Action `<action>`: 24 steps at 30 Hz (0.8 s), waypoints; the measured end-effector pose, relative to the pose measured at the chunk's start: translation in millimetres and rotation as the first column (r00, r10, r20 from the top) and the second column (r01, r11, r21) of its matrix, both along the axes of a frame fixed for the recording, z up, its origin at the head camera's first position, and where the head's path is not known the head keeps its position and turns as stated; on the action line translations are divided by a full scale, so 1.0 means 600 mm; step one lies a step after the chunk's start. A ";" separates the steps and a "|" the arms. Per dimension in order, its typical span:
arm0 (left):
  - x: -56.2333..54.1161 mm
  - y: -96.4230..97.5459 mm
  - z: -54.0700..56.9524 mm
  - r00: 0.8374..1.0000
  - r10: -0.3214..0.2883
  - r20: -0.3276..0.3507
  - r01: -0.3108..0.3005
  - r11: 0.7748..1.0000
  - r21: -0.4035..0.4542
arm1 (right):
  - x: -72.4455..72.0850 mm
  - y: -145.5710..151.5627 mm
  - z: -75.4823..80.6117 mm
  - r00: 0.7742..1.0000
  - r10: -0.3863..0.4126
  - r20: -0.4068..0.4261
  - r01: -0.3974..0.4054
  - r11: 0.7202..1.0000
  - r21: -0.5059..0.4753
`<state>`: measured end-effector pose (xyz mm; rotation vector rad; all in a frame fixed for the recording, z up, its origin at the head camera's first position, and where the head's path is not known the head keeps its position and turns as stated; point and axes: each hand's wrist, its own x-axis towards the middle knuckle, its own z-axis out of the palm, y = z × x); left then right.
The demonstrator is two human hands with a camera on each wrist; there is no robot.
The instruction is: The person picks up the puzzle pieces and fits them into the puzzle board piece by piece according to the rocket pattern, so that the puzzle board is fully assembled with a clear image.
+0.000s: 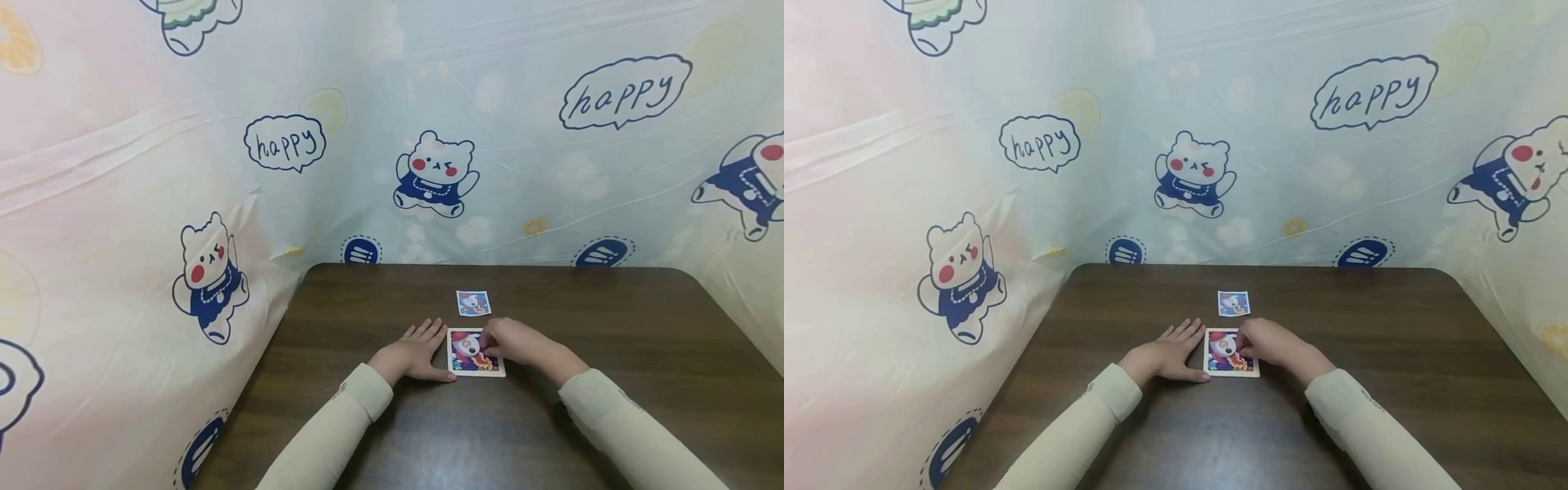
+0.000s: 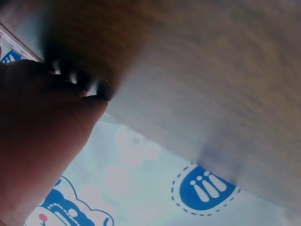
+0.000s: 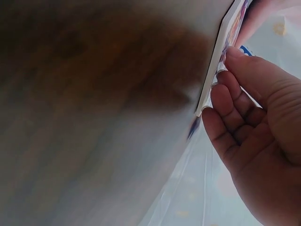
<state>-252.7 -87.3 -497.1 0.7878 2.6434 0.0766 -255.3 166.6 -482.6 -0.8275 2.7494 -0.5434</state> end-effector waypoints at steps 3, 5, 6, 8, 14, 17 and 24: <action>-0.001 -0.001 0.000 1.000 -0.004 0.004 0.004 1.000 -0.004 | 0.003 0.004 0.000 1.000 0.008 -0.016 -0.008 1.000 -0.010; 0.000 -0.003 0.001 1.000 -0.010 0.006 0.010 1.000 -0.005 | 0.005 0.007 0.000 0.999 0.026 -0.031 -0.027 0.999 -0.022; 0.000 -0.004 0.002 1.000 -0.015 0.008 0.015 1.000 -0.001 | 0.006 0.008 0.001 0.999 0.031 -0.037 -0.032 0.999 -0.025; -0.001 -0.007 0.005 1.000 -0.020 0.011 0.020 1.000 0.008 | 0.009 0.011 0.002 0.998 0.037 -0.045 -0.038 0.999 -0.028; -0.006 -0.024 0.012 1.000 -0.006 -0.005 0.007 0.999 0.040 | 0.020 0.023 0.007 0.997 -0.029 -0.068 0.027 0.999 -0.041; -0.008 -0.044 0.017 0.999 0.010 -0.037 -0.008 0.999 0.052 | 0.028 0.038 0.010 0.992 -0.069 -0.104 0.065 0.997 -0.049; -0.006 -0.117 0.039 0.993 0.065 -0.104 -0.057 0.995 0.077 | 0.051 0.077 0.016 0.970 -0.126 -0.208 0.118 0.992 -0.049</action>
